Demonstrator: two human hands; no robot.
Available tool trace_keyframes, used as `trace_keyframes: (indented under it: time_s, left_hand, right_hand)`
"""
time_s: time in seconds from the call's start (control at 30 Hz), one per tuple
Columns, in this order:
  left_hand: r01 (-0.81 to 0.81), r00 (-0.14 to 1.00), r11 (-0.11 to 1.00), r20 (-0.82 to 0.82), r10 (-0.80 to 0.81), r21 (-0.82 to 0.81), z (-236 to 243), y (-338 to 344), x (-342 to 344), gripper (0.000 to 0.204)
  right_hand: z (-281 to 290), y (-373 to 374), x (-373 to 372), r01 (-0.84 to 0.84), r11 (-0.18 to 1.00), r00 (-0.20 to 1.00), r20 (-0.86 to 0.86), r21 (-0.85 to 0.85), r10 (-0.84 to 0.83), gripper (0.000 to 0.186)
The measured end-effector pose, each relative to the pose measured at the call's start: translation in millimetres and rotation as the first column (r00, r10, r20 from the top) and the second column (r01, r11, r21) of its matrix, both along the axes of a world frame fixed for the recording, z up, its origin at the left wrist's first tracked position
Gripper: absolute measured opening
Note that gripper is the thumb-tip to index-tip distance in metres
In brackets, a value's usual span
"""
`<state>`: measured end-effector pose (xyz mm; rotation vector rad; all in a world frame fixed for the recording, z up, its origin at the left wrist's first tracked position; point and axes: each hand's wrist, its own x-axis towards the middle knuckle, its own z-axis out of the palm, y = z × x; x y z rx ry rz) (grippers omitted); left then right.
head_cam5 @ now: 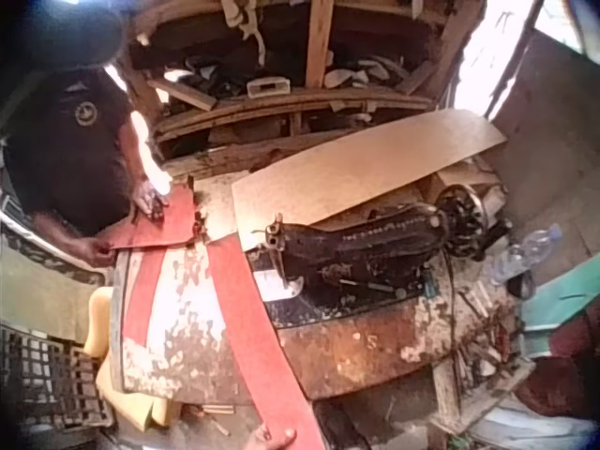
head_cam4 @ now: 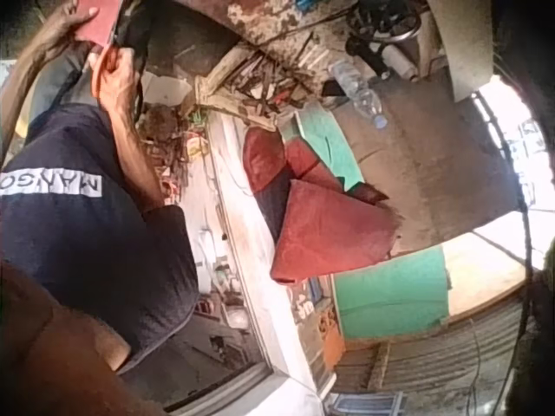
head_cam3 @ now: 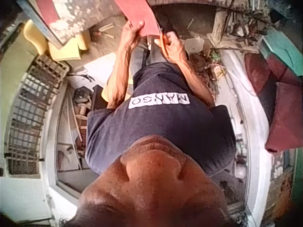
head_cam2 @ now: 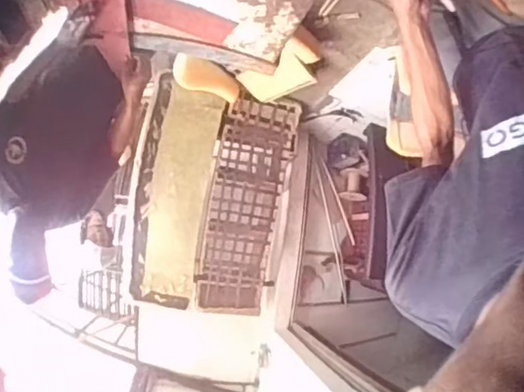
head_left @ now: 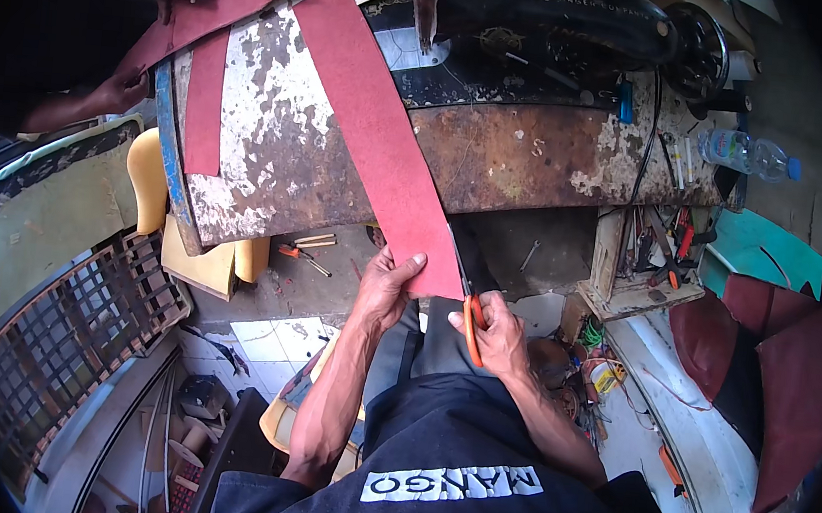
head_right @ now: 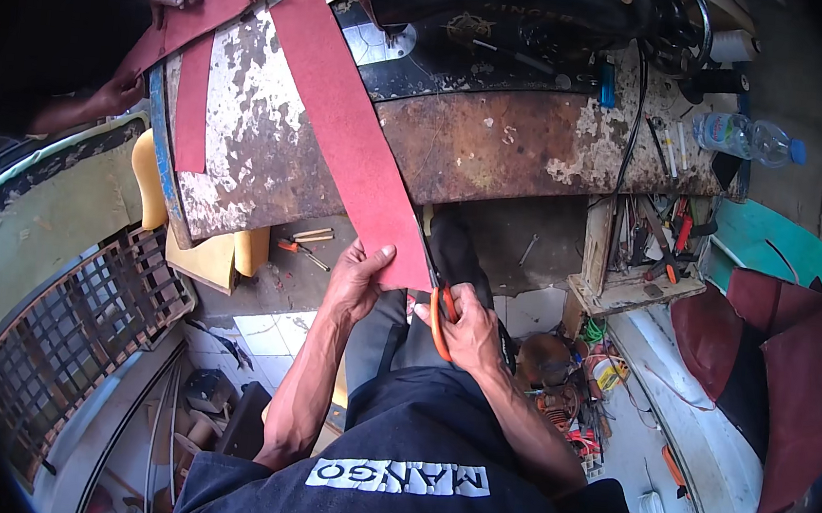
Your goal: The person places a wooden template onto a piece of red fabric, traces around the template with a pen, and then uses shears to cut the red fabric along the marked lines before carrying a bundle toward a couch.
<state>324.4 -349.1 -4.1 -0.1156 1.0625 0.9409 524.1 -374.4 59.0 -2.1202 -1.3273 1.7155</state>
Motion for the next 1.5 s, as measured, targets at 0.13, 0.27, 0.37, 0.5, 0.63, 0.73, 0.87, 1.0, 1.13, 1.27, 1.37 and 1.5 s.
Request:
trace_keyframes:
  time_s: [0.13,0.27,0.37,0.5,0.63,0.73,0.87,1.0,1.13,1.27,1.37,1.5]
  left_hand:
    - [-0.006,1.0,1.0,-0.005,0.006,0.018,-1,0,0,0.028]
    - [-0.02,1.0,1.0,-0.003,0.02,0.019,1,2,2,0.028]
    - [-0.038,0.999,0.999,0.007,0.038,0.016,2,3,5,0.028]
    - [-0.024,1.0,0.999,0.014,0.024,0.022,2,2,4,0.028]
    - [-0.022,1.0,1.0,0.004,0.022,0.014,2,0,5,0.028]
    - [0.003,1.0,1.0,-0.005,-0.003,0.0,3,-3,3,0.028]
    - [0.023,1.0,1.0,0.002,-0.023,0.017,6,-7,1,0.028]
    - [0.022,1.0,1.0,0.019,-0.022,0.009,2,-9,2,0.028]
    - [0.023,0.999,1.0,0.04,-0.023,0.004,3,-11,5,0.028]
    - [0.051,0.998,0.999,0.042,-0.051,-0.005,0,-15,3,0.028]
    - [0.033,0.999,0.999,0.027,-0.033,0.006,1,-18,4,0.029]
    - [0.052,0.999,0.998,-0.012,-0.051,0.04,0,-22,2,0.032]
  right_hand:
    - [5,4,3,-0.047,0.999,0.999,0.006,0.016,0.047,0.055]
    - [8,-1,6,-0.092,0.995,0.996,0.022,0.049,0.091,0.05]
    - [10,1,4,-0.079,0.996,0.997,0.031,0.039,0.077,0.048]
    - [6,-2,7,-0.044,0.999,0.999,0.02,0.015,0.044,0.043]
    - [6,-4,8,-0.042,0.999,0.999,0.022,-0.005,0.042,0.041]
    - [7,-3,8,-0.036,0.999,0.999,0.008,-0.013,0.036,0.041]
    - [12,9,4,-0.064,0.998,0.998,-0.008,-0.012,0.064,0.042]
    - [4,6,4,-0.036,0.999,0.999,-0.04,-0.014,0.035,0.04]
    - [6,1,5,-0.046,0.999,0.999,-0.008,0.027,0.046,0.038]
    - [7,12,4,-0.058,0.998,0.998,-0.033,0.001,0.058,0.038]
    - [7,17,2,-0.056,0.998,0.996,-0.061,0.021,0.057,0.038]
    - [2,10,2,-0.045,0.996,0.996,-0.072,0.077,0.05,0.038]
